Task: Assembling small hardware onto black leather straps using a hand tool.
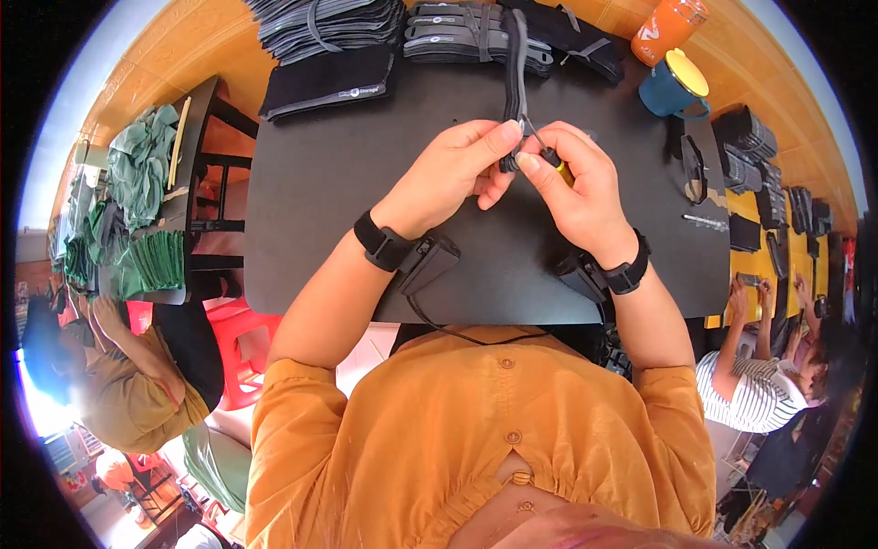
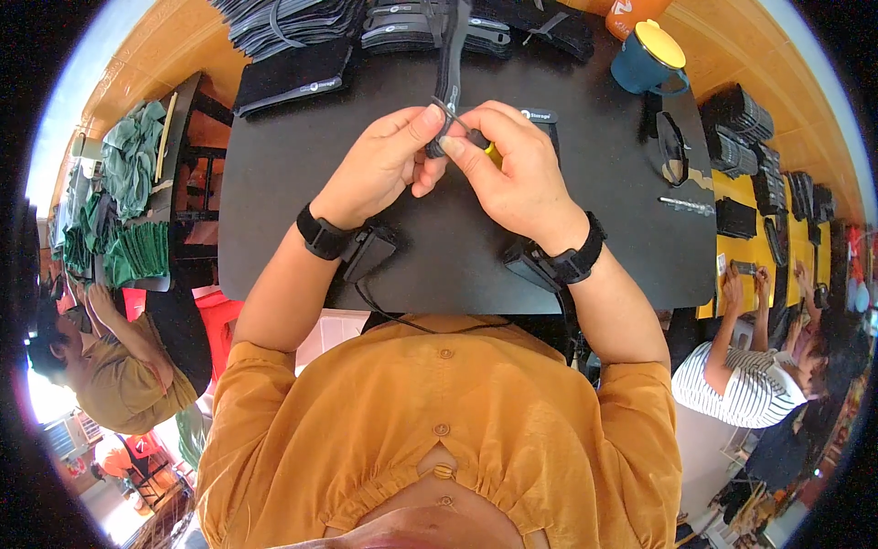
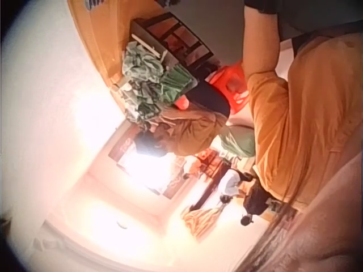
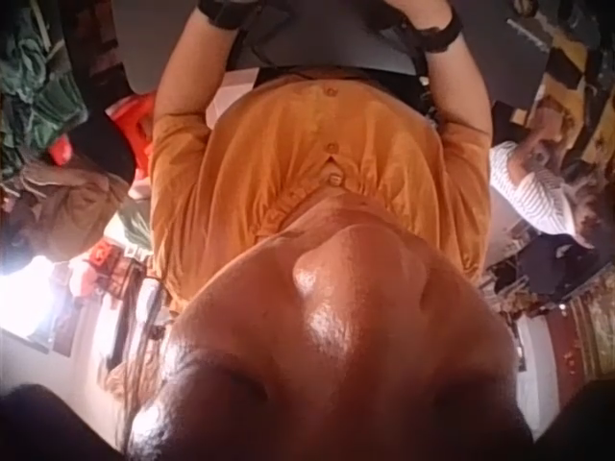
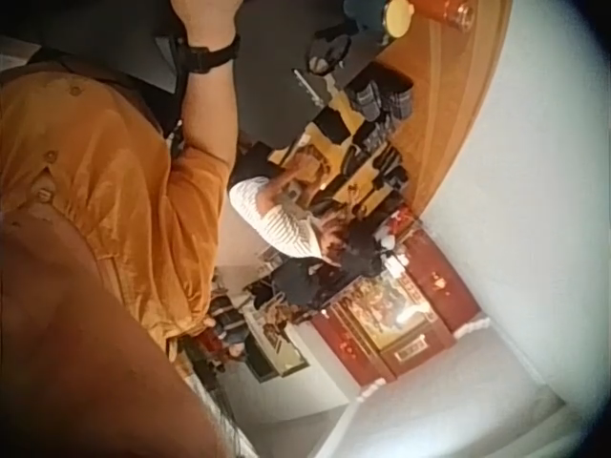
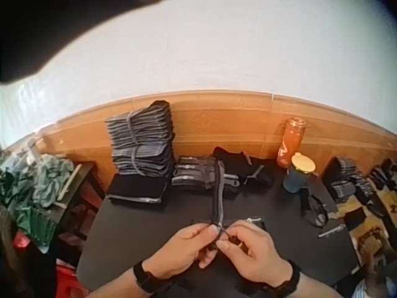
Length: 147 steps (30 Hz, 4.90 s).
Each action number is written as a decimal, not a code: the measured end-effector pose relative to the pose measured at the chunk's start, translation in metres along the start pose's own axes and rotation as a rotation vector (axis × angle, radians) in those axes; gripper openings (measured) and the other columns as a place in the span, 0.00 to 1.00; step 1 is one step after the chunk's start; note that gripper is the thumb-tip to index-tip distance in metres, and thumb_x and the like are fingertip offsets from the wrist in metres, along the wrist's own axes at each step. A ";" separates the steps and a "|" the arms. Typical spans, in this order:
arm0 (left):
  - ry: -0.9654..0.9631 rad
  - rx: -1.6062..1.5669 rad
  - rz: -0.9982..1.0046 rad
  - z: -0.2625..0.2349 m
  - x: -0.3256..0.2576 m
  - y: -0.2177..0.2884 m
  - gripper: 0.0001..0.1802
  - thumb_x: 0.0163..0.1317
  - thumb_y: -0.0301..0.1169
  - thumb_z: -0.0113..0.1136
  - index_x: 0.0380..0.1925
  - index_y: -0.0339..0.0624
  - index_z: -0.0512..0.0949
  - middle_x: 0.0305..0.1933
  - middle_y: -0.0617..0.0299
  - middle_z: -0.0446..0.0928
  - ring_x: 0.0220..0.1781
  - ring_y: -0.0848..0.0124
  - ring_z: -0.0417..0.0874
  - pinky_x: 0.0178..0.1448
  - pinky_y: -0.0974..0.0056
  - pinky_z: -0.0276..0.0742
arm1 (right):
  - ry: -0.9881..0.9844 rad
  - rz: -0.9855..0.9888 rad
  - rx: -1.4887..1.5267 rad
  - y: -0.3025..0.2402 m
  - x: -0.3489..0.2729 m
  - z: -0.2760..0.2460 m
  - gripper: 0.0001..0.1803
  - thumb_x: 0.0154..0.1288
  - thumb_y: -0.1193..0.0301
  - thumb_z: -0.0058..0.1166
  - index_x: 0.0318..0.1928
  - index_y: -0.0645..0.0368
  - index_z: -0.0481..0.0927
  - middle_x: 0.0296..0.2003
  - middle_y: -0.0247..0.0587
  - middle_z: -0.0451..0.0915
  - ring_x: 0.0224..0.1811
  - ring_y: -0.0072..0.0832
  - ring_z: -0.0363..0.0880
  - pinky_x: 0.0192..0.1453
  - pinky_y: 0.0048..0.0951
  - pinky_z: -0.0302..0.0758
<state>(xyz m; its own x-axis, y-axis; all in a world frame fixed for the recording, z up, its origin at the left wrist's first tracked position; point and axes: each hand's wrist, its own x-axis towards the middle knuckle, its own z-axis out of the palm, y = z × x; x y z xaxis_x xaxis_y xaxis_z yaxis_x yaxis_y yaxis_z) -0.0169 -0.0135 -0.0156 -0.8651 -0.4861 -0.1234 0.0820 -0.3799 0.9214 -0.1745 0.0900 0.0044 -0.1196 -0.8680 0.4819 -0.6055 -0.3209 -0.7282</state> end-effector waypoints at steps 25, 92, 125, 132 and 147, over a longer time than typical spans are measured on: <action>0.025 1.023 0.535 0.002 -0.010 0.009 0.22 0.76 0.43 0.43 0.31 0.36 0.73 0.25 0.52 0.74 0.28 0.54 0.76 0.35 0.58 0.73 | -0.082 0.345 0.321 -0.006 -0.002 -0.006 0.08 0.69 0.70 0.58 0.40 0.63 0.78 0.30 0.30 0.75 0.30 0.14 0.67 0.33 0.20 0.66; -0.323 0.468 0.174 0.016 -0.026 0.026 0.30 0.76 0.52 0.41 0.22 0.40 0.70 0.19 0.68 0.67 0.22 0.77 0.64 0.27 0.69 0.64 | -0.227 -0.162 0.127 -0.022 -0.002 -0.032 0.11 0.62 0.71 0.63 0.27 0.61 0.75 0.22 0.39 0.73 0.23 0.33 0.71 0.27 0.30 0.67; -0.392 0.110 0.280 0.030 -0.044 0.019 0.28 0.76 0.45 0.45 0.17 0.41 0.71 0.15 0.69 0.66 0.18 0.78 0.64 0.23 0.69 0.61 | -0.168 0.460 1.491 -0.044 -0.021 -0.013 0.10 0.70 0.74 0.49 0.29 0.63 0.72 0.20 0.35 0.68 0.09 0.19 0.60 0.10 0.22 0.59; -0.343 0.265 0.303 0.032 -0.049 0.034 0.26 0.75 0.40 0.46 0.17 0.39 0.71 0.16 0.67 0.68 0.18 0.77 0.65 0.24 0.68 0.62 | -0.227 0.389 1.283 -0.050 -0.014 -0.026 0.12 0.69 0.72 0.53 0.27 0.61 0.72 0.19 0.33 0.68 0.12 0.17 0.63 0.14 0.19 0.57; -0.015 0.389 0.313 0.029 -0.095 0.020 0.25 0.75 0.39 0.44 0.17 0.39 0.69 0.16 0.67 0.67 0.18 0.79 0.65 0.23 0.70 0.60 | 0.046 0.112 1.195 -0.073 -0.052 -0.065 0.16 0.72 0.66 0.45 0.26 0.59 0.67 0.20 0.36 0.67 0.08 0.17 0.59 0.08 0.19 0.57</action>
<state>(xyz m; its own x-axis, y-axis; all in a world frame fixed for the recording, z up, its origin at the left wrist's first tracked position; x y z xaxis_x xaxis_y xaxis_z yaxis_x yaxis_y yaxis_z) 0.0528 0.0477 0.0248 -0.8354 -0.5179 0.1840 0.1512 0.1053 0.9829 -0.1746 0.1829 0.0642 -0.1679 -0.9069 0.3864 0.5201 -0.4145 -0.7468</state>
